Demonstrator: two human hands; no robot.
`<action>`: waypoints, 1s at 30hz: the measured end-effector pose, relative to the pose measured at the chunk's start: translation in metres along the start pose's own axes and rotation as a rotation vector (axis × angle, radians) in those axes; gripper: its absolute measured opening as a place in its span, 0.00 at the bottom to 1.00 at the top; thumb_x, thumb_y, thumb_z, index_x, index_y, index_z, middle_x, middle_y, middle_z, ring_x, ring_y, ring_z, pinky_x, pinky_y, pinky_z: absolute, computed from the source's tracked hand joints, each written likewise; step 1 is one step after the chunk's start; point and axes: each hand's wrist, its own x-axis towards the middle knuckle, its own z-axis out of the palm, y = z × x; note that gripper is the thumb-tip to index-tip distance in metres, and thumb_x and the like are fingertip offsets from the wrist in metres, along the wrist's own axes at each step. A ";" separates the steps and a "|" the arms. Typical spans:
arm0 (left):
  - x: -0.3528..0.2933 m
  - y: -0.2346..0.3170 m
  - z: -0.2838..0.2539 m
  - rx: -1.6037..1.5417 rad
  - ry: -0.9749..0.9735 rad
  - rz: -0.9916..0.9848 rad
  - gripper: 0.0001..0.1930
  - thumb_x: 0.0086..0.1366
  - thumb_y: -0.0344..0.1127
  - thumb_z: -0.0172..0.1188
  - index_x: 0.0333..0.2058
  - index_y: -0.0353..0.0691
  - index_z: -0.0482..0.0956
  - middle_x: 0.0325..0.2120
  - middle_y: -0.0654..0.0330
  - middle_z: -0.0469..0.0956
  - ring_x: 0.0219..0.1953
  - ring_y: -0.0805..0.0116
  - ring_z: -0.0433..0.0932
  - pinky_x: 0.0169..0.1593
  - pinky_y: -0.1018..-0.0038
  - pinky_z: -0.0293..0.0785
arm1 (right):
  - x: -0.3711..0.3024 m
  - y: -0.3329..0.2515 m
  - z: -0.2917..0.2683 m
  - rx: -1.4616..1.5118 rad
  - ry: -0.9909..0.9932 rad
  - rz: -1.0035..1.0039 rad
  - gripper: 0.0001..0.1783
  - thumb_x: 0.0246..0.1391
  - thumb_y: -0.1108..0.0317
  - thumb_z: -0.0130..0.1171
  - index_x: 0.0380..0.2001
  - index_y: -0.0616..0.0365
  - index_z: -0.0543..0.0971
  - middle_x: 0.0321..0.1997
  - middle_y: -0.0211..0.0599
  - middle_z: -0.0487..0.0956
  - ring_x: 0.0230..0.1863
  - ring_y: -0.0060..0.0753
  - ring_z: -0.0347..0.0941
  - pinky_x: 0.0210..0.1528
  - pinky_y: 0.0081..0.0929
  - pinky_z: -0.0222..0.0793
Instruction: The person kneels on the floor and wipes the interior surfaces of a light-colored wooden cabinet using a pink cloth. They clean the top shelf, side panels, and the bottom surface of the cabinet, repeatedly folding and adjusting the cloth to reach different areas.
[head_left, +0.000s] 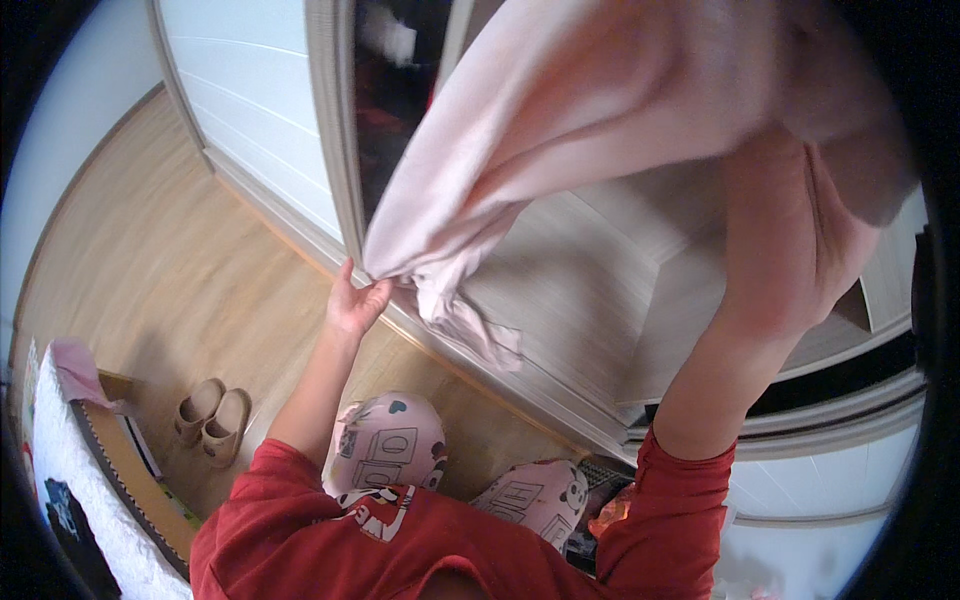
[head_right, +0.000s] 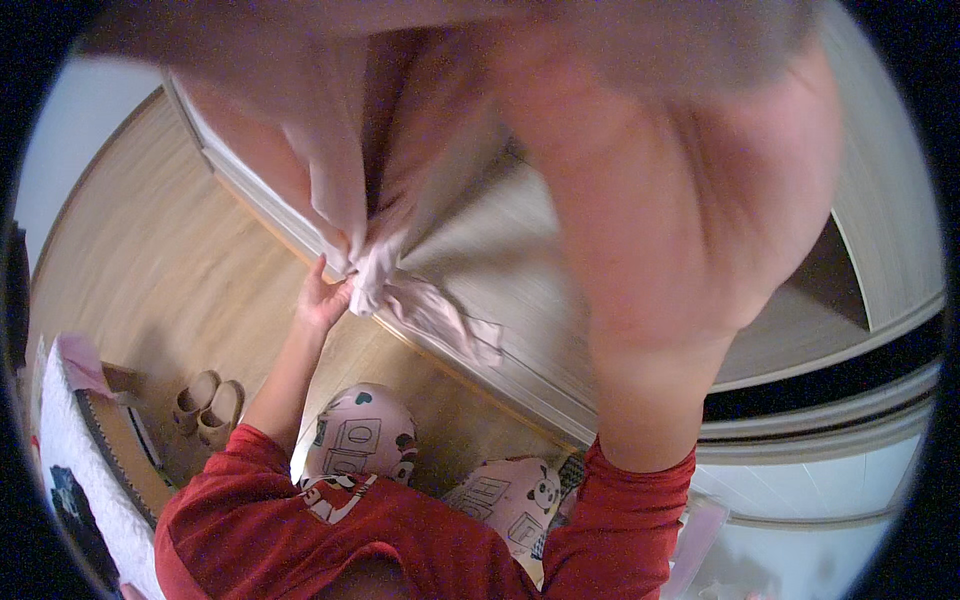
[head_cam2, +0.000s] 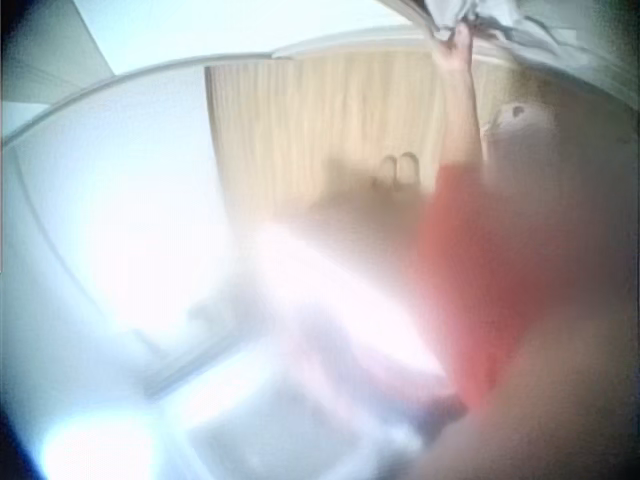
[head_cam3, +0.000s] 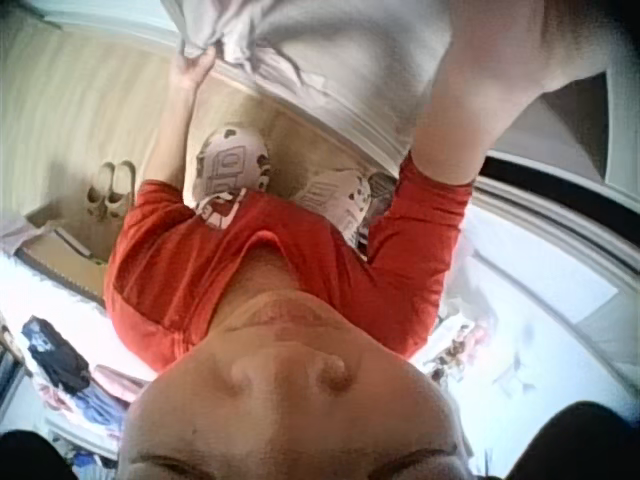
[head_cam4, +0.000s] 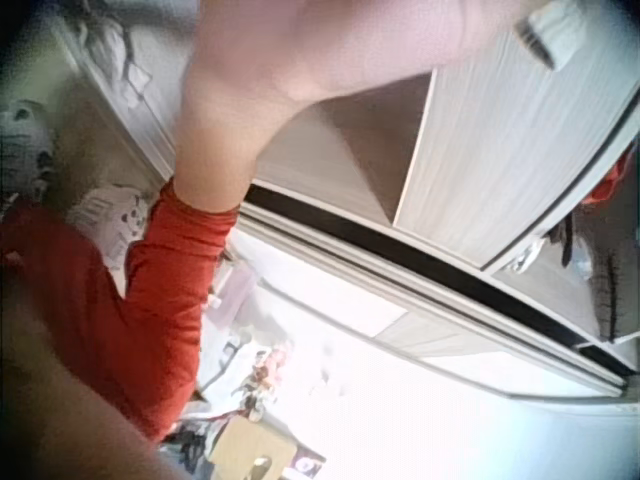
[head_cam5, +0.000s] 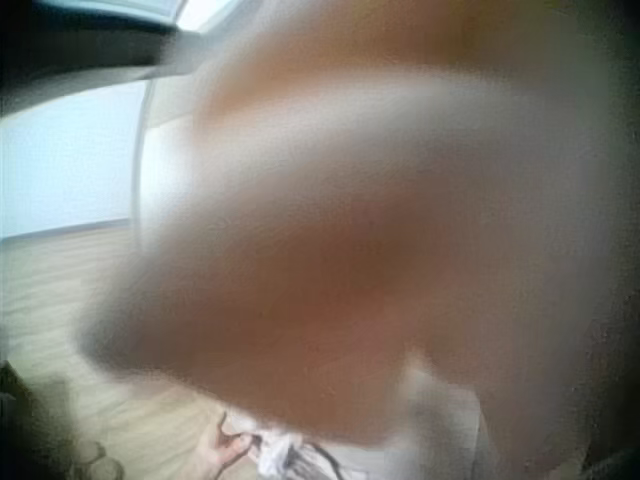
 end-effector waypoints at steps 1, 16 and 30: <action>-0.011 0.017 0.000 -0.103 0.018 0.042 0.27 0.62 0.45 0.53 0.49 0.27 0.61 0.41 0.47 0.70 0.39 0.57 0.74 0.40 0.68 0.77 | 0.004 -0.001 -0.002 -0.010 0.024 -0.016 0.22 0.61 0.63 0.40 0.55 0.63 0.62 0.57 0.45 0.63 0.59 0.43 0.60 0.62 0.44 0.53; 0.021 0.061 -0.129 0.124 -0.058 0.377 0.19 0.64 0.41 0.49 0.48 0.33 0.69 0.46 0.48 0.73 0.51 0.51 0.70 0.60 0.56 0.60 | -0.168 -0.118 -0.196 -0.561 0.998 -0.088 0.20 0.58 0.63 0.44 0.52 0.62 0.66 0.52 0.42 0.68 0.55 0.40 0.63 0.60 0.39 0.56; 0.014 0.116 -0.192 0.058 -0.106 0.517 0.22 0.63 0.39 0.49 0.50 0.29 0.66 0.50 0.45 0.69 0.52 0.49 0.68 0.60 0.58 0.60 | -0.307 -0.143 -0.268 -0.925 1.592 -0.078 0.19 0.56 0.64 0.47 0.48 0.62 0.70 0.47 0.40 0.72 0.51 0.36 0.67 0.57 0.34 0.58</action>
